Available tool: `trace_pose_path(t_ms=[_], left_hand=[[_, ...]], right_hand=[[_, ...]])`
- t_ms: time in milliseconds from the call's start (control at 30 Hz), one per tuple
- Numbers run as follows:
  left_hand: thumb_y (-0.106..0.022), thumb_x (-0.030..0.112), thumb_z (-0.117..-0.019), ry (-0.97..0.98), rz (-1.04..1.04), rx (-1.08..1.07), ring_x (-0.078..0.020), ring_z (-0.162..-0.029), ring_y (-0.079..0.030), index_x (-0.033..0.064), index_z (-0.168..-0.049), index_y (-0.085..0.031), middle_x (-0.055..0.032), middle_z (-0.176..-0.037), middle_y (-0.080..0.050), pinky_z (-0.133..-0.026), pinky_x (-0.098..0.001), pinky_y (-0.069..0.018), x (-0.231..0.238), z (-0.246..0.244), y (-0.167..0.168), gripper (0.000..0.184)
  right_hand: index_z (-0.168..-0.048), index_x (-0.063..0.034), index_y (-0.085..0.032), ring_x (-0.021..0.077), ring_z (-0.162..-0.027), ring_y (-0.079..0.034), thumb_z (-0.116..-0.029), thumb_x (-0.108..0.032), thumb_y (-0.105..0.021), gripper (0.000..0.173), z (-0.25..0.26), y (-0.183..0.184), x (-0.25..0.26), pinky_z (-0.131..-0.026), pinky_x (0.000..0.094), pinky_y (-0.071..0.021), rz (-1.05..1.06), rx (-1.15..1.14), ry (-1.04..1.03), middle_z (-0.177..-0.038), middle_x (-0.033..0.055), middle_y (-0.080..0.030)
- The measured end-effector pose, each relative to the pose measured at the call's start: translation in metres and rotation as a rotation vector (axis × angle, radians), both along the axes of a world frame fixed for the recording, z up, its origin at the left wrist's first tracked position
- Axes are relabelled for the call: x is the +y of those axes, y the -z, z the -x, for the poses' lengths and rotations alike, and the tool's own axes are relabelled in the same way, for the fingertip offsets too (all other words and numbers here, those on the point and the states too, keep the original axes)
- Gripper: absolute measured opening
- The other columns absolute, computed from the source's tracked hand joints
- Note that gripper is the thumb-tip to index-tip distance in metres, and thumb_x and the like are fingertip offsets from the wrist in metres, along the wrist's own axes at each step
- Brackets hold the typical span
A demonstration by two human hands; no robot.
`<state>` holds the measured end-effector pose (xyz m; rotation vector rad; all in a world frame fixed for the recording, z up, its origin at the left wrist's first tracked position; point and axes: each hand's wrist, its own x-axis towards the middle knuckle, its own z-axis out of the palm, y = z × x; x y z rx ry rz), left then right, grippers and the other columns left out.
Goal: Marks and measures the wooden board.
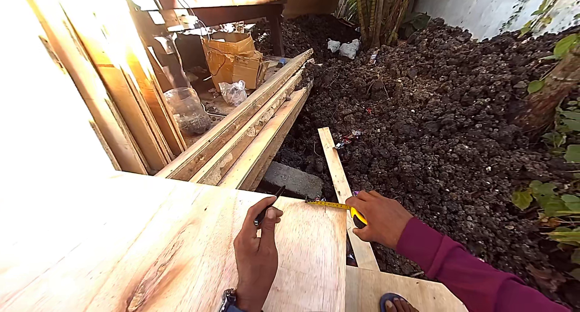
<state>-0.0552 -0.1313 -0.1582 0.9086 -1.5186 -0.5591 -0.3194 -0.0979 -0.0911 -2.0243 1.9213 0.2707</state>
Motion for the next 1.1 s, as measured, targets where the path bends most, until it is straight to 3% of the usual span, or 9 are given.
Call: trace_pose_path(t_ms=[300,767,967,1100], left_hand=[[-0.048,0.023,-0.1062,-0.018,-0.023,-0.051,-0.0110,-0.088,-0.068,0.0058,-0.126,-0.064,-0.0009,-0.104,-0.070,-0.072,-0.0234,-0.0579,-0.001,0.000,0.002,0.031],[-0.047,0.024,-0.1061,-0.036,-0.051,-0.056,-0.0117,-0.092,-0.068,0.0063,-0.129,-0.063,-0.0010,-0.108,-0.069,-0.074,-0.0249,-0.0580,0.000,0.001,0.000,0.033],[-0.046,0.025,-0.1068,-0.051,-0.040,-0.079,-0.0112,-0.094,-0.067,0.0079,-0.130,-0.063,-0.0002,-0.110,-0.070,-0.075,-0.0253,-0.0574,0.000,0.000,0.000,0.033],[-0.046,0.023,-0.1065,-0.037,-0.029,-0.074,-0.0119,-0.092,-0.067,0.0079,-0.130,-0.063,-0.0006,-0.109,-0.070,-0.075,-0.0252,-0.0572,-0.002,-0.001,0.001,0.032]], right_hand=[[-0.142,-0.0210,-0.058,0.0310,-0.124,-0.057,-0.0909,-0.039,-0.074,0.056,0.000,-0.001,-0.001,-0.092,0.0482,-0.0547,-0.009,-0.005,0.000,-0.133,0.0081,-0.059],[-0.140,-0.0218,-0.059,0.0303,-0.121,-0.058,-0.0894,-0.040,-0.074,0.056,0.002,0.001,0.000,-0.090,0.0486,-0.0549,0.004,-0.002,0.007,-0.129,0.0078,-0.061],[-0.137,-0.0212,-0.064,0.0258,-0.110,-0.065,-0.0841,-0.040,-0.082,0.059,0.018,-0.005,0.004,-0.086,0.0477,-0.0577,0.309,-0.167,0.147,-0.123,0.0063,-0.066],[-0.137,-0.0244,-0.063,0.0225,-0.112,-0.065,-0.0827,-0.047,-0.082,0.062,0.031,-0.001,-0.001,-0.088,0.0446,-0.0573,0.289,-0.096,0.198,-0.122,0.0038,-0.066]])
